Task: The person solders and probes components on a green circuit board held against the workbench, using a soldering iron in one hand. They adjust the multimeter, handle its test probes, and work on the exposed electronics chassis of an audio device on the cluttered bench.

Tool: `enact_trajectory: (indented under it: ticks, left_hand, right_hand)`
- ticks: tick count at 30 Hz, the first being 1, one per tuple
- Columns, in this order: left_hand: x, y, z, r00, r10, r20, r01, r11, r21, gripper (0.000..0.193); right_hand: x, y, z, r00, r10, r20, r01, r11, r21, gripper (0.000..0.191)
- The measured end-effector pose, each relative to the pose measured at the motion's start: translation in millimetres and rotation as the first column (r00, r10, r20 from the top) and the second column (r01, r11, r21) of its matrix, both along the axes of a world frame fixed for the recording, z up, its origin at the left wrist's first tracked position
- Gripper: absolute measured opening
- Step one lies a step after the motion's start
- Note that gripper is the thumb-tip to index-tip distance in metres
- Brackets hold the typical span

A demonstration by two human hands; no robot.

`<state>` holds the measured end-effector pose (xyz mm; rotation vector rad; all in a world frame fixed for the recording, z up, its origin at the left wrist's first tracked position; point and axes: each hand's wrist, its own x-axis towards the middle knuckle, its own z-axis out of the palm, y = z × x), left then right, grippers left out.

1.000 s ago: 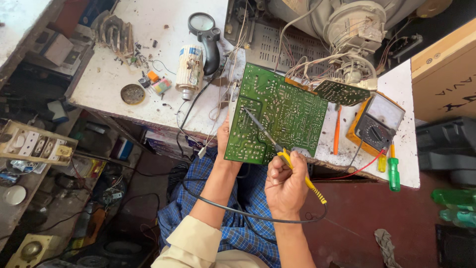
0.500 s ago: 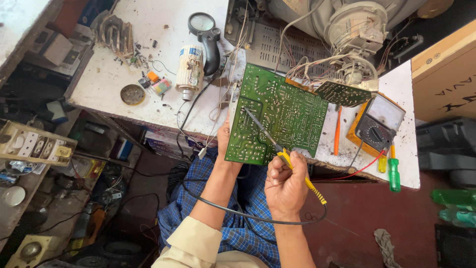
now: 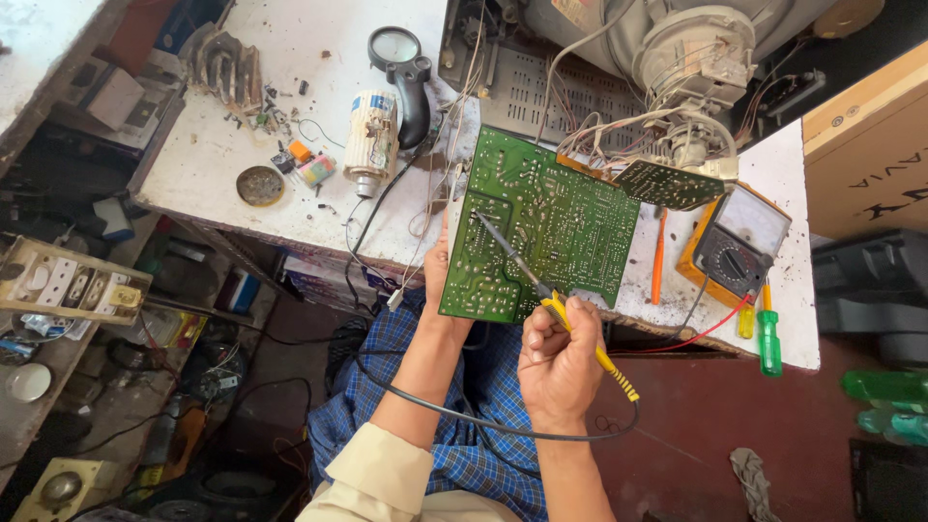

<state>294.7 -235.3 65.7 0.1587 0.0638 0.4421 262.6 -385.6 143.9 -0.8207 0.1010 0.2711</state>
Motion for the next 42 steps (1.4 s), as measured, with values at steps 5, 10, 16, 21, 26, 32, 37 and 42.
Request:
enact_trajectory:
  ticks: [5,10,16,21,26,32,37,42]
  left_hand:
    - [1.2,0.7,-0.7,1.000,0.006,0.020,-0.006,1.000,-0.029,0.034]
    - [0.4,0.7,0.0,0.999,0.003,0.044,-0.003,1.000,0.004,0.045]
    - [1.0,0.7,-1.6,1.000,0.015,0.012,-0.016,1.000,0.021,0.042]
    - [2.0,1.1,-3.3,1.000,0.016,0.025,-0.017,1.000,0.025,0.041]
    - [0.2,1.0,-2.7,1.000,0.018,0.009,-0.018,0.998,0.057,0.039]
    - [0.2,-0.3,-1.4,1.000,0.023,-0.015,-0.022,0.999,0.043,0.034]
    - [0.1,1.1,-1.4,1.000,0.020,0.020,-0.021,0.999,0.039,0.045]
    - [0.4,1.5,-3.0,0.999,0.029,0.033,-0.031,0.999,0.040,0.048]
  right_hand:
    - [-1.3,2.1,-2.1,0.999,-0.028,0.034,0.030,0.998,-0.048,0.018]
    - [0.4,-0.7,-3.0,0.997,0.053,-0.054,-0.047,0.993,0.107,0.020]
    - [-1.4,0.9,-3.8,1.000,-0.012,0.021,0.013,0.999,-0.048,0.016]
    - [-0.2,-2.7,-9.5,1.000,0.001,0.001,-0.001,1.000,0.001,0.018]
    - [11.7,-7.3,-19.0,0.951,0.224,-0.212,-0.133,0.918,0.374,0.025]
    - [6.9,-5.2,-14.8,0.979,0.136,-0.150,-0.101,0.970,0.222,0.026]
    - [-0.9,0.3,-2.0,0.997,0.054,-0.057,-0.050,0.996,0.075,0.019]
    - [-4.1,2.0,3.4,0.999,0.037,-0.029,-0.035,0.998,0.051,0.017]
